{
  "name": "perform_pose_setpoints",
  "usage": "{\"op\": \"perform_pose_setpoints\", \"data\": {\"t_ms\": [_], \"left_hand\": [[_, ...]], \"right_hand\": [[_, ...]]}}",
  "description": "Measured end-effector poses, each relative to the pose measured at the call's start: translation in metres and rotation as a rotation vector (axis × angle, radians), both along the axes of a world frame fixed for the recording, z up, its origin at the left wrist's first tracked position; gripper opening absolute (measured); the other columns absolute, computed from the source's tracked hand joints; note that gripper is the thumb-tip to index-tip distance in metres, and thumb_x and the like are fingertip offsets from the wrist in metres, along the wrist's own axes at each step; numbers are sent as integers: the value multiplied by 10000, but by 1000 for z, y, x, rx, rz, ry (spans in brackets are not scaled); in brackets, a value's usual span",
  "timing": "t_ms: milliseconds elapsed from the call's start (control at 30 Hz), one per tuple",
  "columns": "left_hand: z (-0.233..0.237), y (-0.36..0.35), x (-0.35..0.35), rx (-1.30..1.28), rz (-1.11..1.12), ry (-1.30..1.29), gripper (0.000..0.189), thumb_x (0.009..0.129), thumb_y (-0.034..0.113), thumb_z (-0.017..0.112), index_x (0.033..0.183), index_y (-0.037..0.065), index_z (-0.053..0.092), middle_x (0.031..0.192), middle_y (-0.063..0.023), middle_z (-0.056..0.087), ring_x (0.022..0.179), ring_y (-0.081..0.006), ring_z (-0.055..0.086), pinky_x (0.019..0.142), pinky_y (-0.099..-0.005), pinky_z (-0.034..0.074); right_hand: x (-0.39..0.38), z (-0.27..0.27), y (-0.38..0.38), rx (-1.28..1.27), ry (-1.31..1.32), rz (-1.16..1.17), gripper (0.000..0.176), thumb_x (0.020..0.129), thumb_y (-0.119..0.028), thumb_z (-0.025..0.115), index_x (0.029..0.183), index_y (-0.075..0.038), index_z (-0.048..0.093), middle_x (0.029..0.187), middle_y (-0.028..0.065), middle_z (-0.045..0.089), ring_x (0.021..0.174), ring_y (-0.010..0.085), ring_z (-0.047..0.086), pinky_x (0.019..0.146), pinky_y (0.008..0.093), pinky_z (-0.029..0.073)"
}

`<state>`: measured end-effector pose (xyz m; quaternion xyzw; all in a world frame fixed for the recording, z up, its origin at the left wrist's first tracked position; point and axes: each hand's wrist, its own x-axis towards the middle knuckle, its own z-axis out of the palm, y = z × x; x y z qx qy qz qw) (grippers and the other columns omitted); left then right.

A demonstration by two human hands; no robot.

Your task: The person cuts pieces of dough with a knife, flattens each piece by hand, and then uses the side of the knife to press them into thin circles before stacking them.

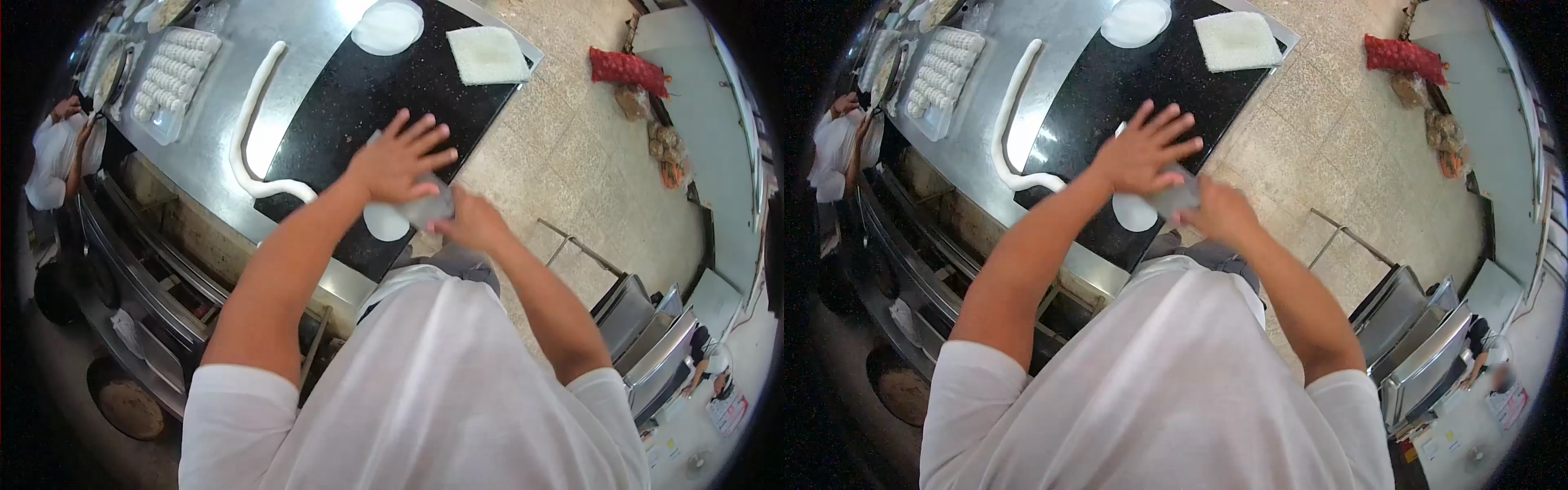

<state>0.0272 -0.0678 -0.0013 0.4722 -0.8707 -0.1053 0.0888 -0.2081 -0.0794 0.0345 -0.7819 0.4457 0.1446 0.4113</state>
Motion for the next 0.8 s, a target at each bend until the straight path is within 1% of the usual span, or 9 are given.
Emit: {"op": "perform_pose_setpoints", "data": {"t_ms": [133, 200, 267, 333, 433, 500, 600, 700, 800], "left_hand": [[2, 67, -48, 152, -90, 75, 681, 948, 665, 514, 1497, 261, 546, 1602, -69, 449, 1544, -336, 283, 1231, -661, 103], [-1, 45, -45, 113, -71, 66, 688, 941, 666, 528, 1488, 250, 556, 1589, -66, 465, 1535, -327, 303, 1229, -663, 107], [-2, 34, -45, 70, -80, 45, 695, 934, 668, 542, 1479, 238, 567, 1576, -63, 481, 1527, -318, 322, 1226, -664, 111], [-2, 17, -26, -31, 53, 10, 697, 936, 653, 554, 1484, 222, 560, 1565, -73, 493, 1517, -309, 344, 1230, -651, 109], [1, -9, -6, -63, 104, -30, 676, 944, 644, 547, 1499, 258, 540, 1613, -83, 425, 1531, -310, 312, 1241, -627, 93], [4, -1, -9, -32, 129, -55, 665, 944, 645, 545, 1508, 294, 523, 1659, -71, 349, 1545, -332, 272, 1248, -629, 78], [4, 64, -40, 99, 85, 20, 671, 937, 645, 551, 1498, 277, 535, 1637, -68, 390, 1537, -344, 288, 1239, -650, 98], [-2, 53, -61, 101, -79, 48, 681, 927, 652, 563, 1485, 262, 550, 1610, -70, 431, 1529, -342, 309, 1220, -672, 129], [2, 16, -52, 45, -11, -33, 674, 928, 655, 561, 1471, 255, 564, 1584, -74, 465, 1519, -330, 329, 1213, -674, 147]], "right_hand": [[-38, -4, 49, 267, -53, -42, 670, 773, -407, 864, 1182, 34, 569, 975, 260, 727, 937, 464, 708, 823, 521, 561], [-33, 17, 46, 205, 147, -162, 678, 762, -382, 881, 1189, 35, 561, 967, 249, 731, 935, 459, 711, 821, 520, 561], [-27, 22, 19, 172, 93, -154, 684, 754, -402, 884, 1176, 31, 565, 959, 248, 732, 933, 448, 716, 815, 517, 562], [-11, 21, -12, 78, 118, 40, 653, 766, -405, 870, 1152, 27, 569, 948, 248, 732, 928, 443, 717, 814, 520, 561], [5, 11, -34, -24, 52, 85, 625, 778, -407, 850, 1125, 30, 569, 945, 257, 729, 920, 449, 715, 818, 526, 559], [-7, 10, -15, -2, 17, 68, 622, 781, -407, 845, 1122, 33, 568, 947, 264, 727, 922, 452, 714, 822, 527, 559], [-44, 0, 30, 187, -4, 68, 625, 783, -418, 842, 1122, 30, 568, 937, 279, 719, 919, 459, 713, 828, 530, 558], [-54, 3, 45, 164, 74, -66, 628, 777, -431, 845, 1124, 16, 571, 915, 270, 717, 921, 459, 713, 820, 535, 558], [-42, 6, 1, 110, 50, -40, 660, 766, -452, 851, 1147, 11, 575, 920, 267, 719, 922, 454, 715, 808, 533, 563]]}}
